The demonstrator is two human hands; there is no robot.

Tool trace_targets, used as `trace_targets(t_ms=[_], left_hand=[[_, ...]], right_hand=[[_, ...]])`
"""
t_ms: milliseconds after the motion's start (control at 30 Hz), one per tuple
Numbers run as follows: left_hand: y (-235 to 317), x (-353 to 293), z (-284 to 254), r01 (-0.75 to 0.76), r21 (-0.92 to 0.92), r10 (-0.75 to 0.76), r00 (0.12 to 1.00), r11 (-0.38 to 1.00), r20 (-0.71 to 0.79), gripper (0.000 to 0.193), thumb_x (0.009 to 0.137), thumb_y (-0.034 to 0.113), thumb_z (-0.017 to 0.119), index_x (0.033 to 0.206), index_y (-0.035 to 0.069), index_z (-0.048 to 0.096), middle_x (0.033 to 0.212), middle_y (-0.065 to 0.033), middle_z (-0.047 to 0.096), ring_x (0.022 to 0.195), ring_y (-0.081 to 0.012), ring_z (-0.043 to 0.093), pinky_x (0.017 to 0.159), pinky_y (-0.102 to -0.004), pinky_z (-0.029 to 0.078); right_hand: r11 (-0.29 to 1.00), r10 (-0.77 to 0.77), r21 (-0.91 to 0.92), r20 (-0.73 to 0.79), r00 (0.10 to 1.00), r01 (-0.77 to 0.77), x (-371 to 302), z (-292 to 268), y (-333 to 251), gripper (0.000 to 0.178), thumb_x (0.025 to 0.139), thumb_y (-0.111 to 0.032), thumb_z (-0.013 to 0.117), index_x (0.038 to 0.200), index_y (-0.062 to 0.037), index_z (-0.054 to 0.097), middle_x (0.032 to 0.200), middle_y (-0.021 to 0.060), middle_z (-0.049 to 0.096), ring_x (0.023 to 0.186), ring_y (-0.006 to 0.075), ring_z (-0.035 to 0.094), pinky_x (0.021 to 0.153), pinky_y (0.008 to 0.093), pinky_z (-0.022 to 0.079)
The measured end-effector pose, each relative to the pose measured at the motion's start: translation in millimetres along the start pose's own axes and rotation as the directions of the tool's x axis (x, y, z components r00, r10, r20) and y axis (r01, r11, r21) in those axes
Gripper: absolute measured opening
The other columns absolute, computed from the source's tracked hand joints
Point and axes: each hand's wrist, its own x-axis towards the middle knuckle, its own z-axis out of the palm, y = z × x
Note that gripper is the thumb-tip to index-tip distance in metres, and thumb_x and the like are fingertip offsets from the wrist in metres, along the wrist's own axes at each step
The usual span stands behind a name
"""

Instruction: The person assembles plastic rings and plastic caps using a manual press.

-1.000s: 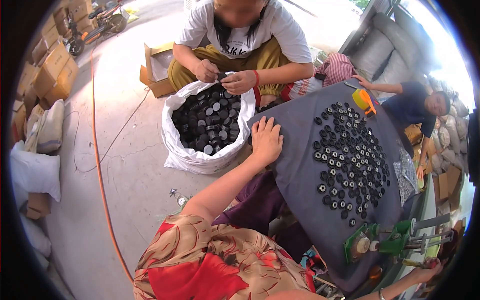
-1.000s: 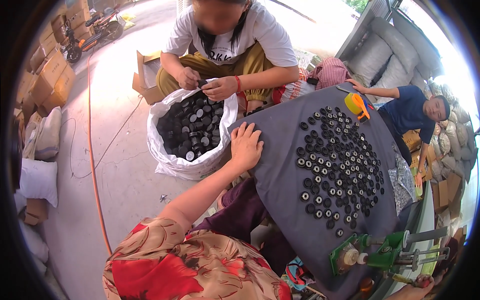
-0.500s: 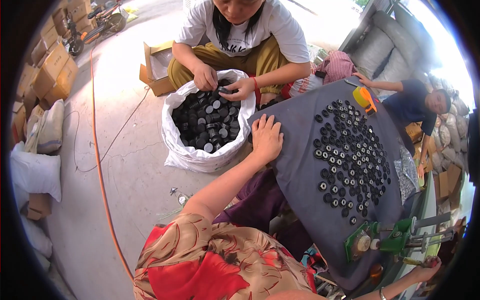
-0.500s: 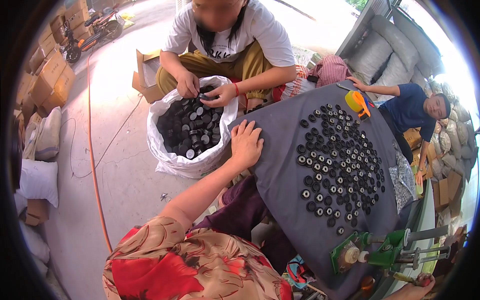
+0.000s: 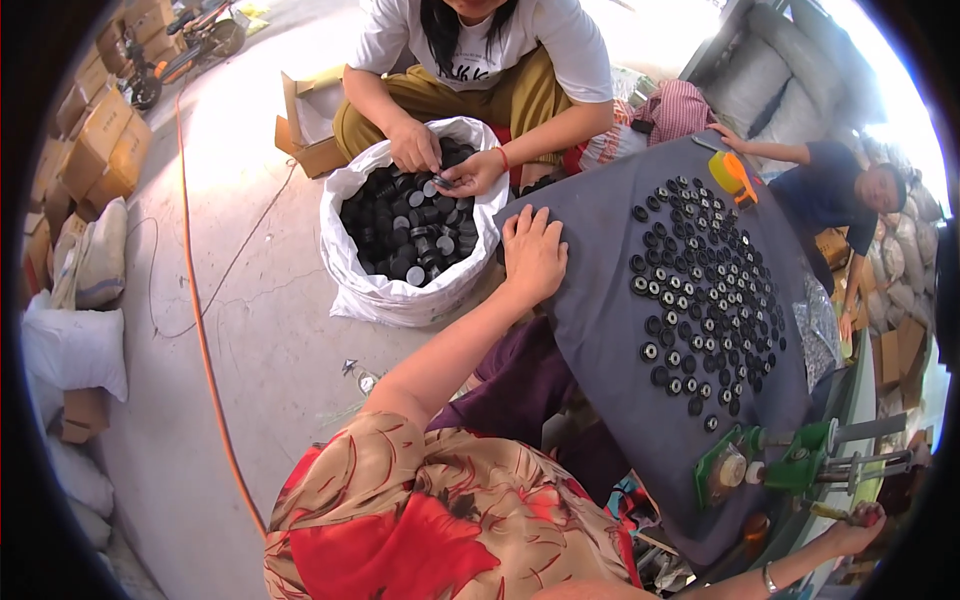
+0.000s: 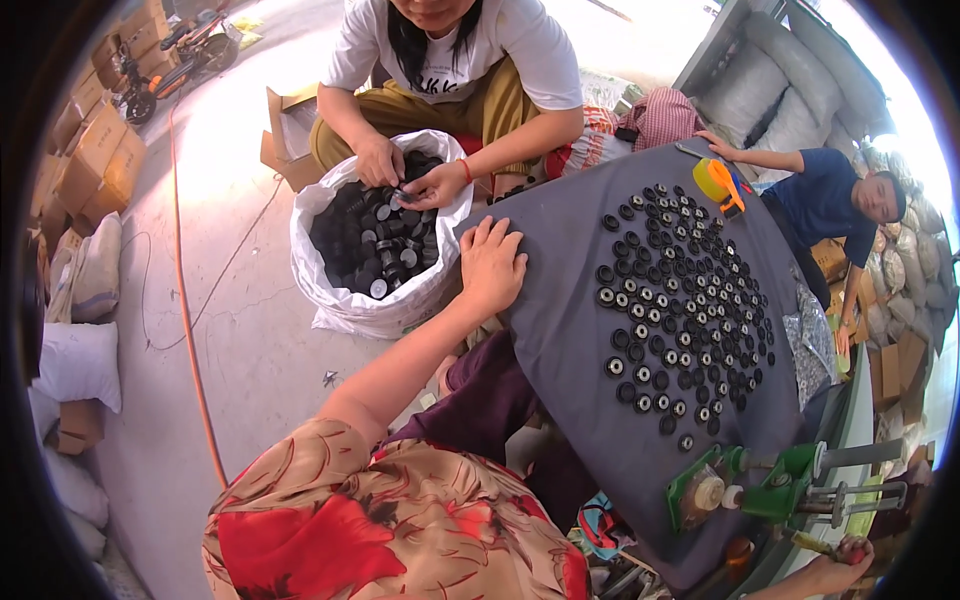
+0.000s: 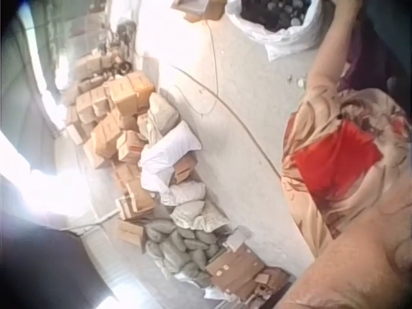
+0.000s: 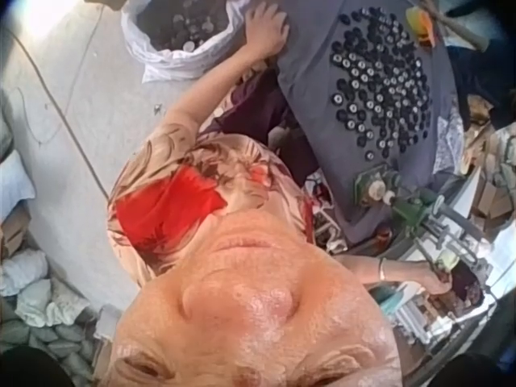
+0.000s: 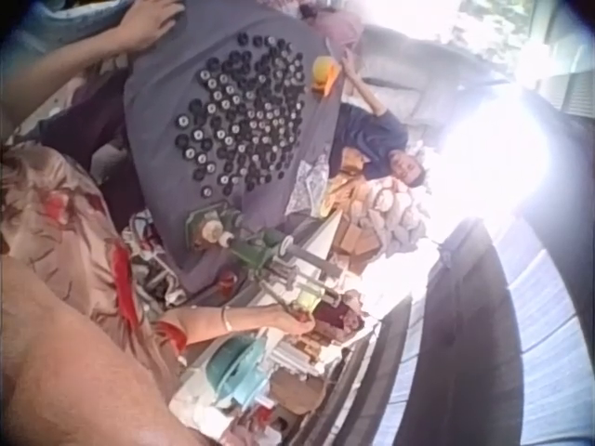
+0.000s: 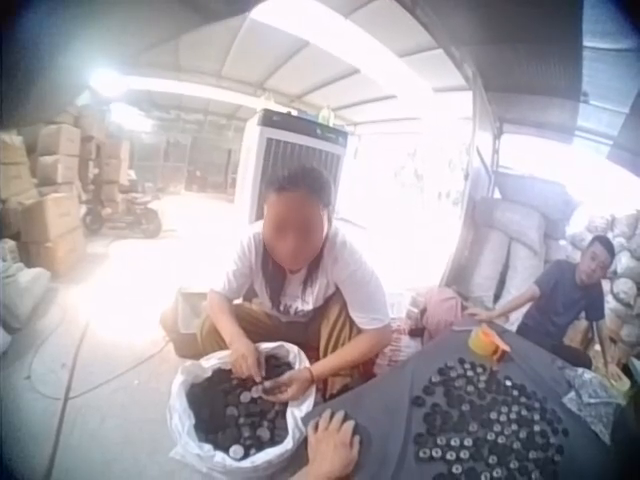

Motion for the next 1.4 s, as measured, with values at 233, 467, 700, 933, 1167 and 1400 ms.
trace_targets(t_ms=[233, 467, 700, 933, 1167, 1400], left_hand=[[-1.9, -1.4, 1.5, 0.011, 0.014, -0.012, 1.000, 1.000, 0.015, 0.032, 0.076, 0.019, 0.065, 0.103, 0.004, 0.061, 0.126, -0.0190, 0.053, 0.123, -0.0378, 0.042, 0.103, -0.0490, 0.026], [-1.0, -2.8, -0.2, 0.012, 0.027, -0.013, 1.000, 1.000, 0.027, 0.032, 0.076, 0.019, 0.065, 0.104, 0.005, 0.061, 0.125, -0.0178, 0.053, 0.123, -0.0367, 0.042, 0.103, -0.0479, 0.027], [0.4, -0.7, 0.2, 0.002, 0.048, -0.004, 0.999, 0.999, 0.041, 0.034, 0.077, 0.021, 0.065, 0.106, 0.005, 0.062, 0.125, -0.0168, 0.054, 0.123, -0.0358, 0.042, 0.103, -0.0470, 0.027], [-3.4, -0.8, 5.1, -0.020, 0.097, 0.017, 0.999, 0.995, 0.032, 0.035, 0.077, 0.023, 0.065, 0.108, 0.006, 0.062, 0.125, -0.0166, 0.055, 0.123, -0.0346, 0.043, 0.103, -0.0471, 0.027], [-5.1, -1.4, 5.5, -0.028, 0.122, 0.022, 0.998, 0.992, 0.055, 0.036, 0.078, 0.024, 0.064, 0.109, 0.005, 0.062, 0.126, -0.0163, 0.055, 0.124, -0.0345, 0.043, 0.104, -0.0475, 0.027], [-9.3, -7.0, -2.5, -0.076, 0.109, 0.068, 0.995, 0.991, 0.076, 0.036, 0.078, 0.024, 0.063, 0.109, 0.005, 0.063, 0.127, -0.0162, 0.054, 0.124, -0.0358, 0.042, 0.103, -0.0499, 0.028]], right_hand=[[0.996, -0.036, -0.086, -0.008, 0.999, 0.035, -30.8, 23.8, -14.5, 0.017, 0.089, -0.015, 0.047, 0.085, -0.0007, 0.055, 0.074, 0.0053, 0.049, 0.064, 0.0159, 0.043, 0.065, 0.0260, 0.040], [0.995, -0.026, -0.093, -0.069, 0.997, 0.019, -43.1, 37.0, -20.5, 0.017, 0.090, -0.016, 0.045, 0.083, -0.0019, 0.052, 0.072, 0.0048, 0.044, 0.064, 0.0155, 0.041, 0.063, 0.0256, 0.036], [0.996, -0.025, -0.087, -0.072, 0.997, 0.018, -43.2, 37.9, -21.5, 0.018, 0.090, -0.016, 0.046, 0.082, -0.0013, 0.052, 0.073, 0.0052, 0.045, 0.063, 0.0154, 0.041, 0.061, 0.0255, 0.035], [1.000, 0.009, 0.005, 0.002, 1.000, -0.009, -30.4, 26.3, -12.1, 0.019, 0.089, -0.019, 0.049, 0.081, -0.0026, 0.051, 0.072, 0.0052, 0.045, 0.061, 0.0150, 0.040, 0.058, 0.0262, 0.033], [1.000, 0.015, 0.019, 0.008, 1.000, -0.015, -35.1, 29.4, -14.1, 0.017, 0.090, -0.017, 0.048, 0.080, -0.0029, 0.050, 0.070, 0.0052, 0.044, 0.059, 0.0151, 0.039, 0.058, 0.0276, 0.034], [1.000, -0.011, 0.004, 0.004, 1.000, 0.011, -35.1, 28.5, -15.4, 0.016, 0.090, -0.016, 0.048, 0.080, -0.0035, 0.048, 0.070, 0.0055, 0.044, 0.060, 0.0155, 0.040, 0.060, 0.0279, 0.035]])
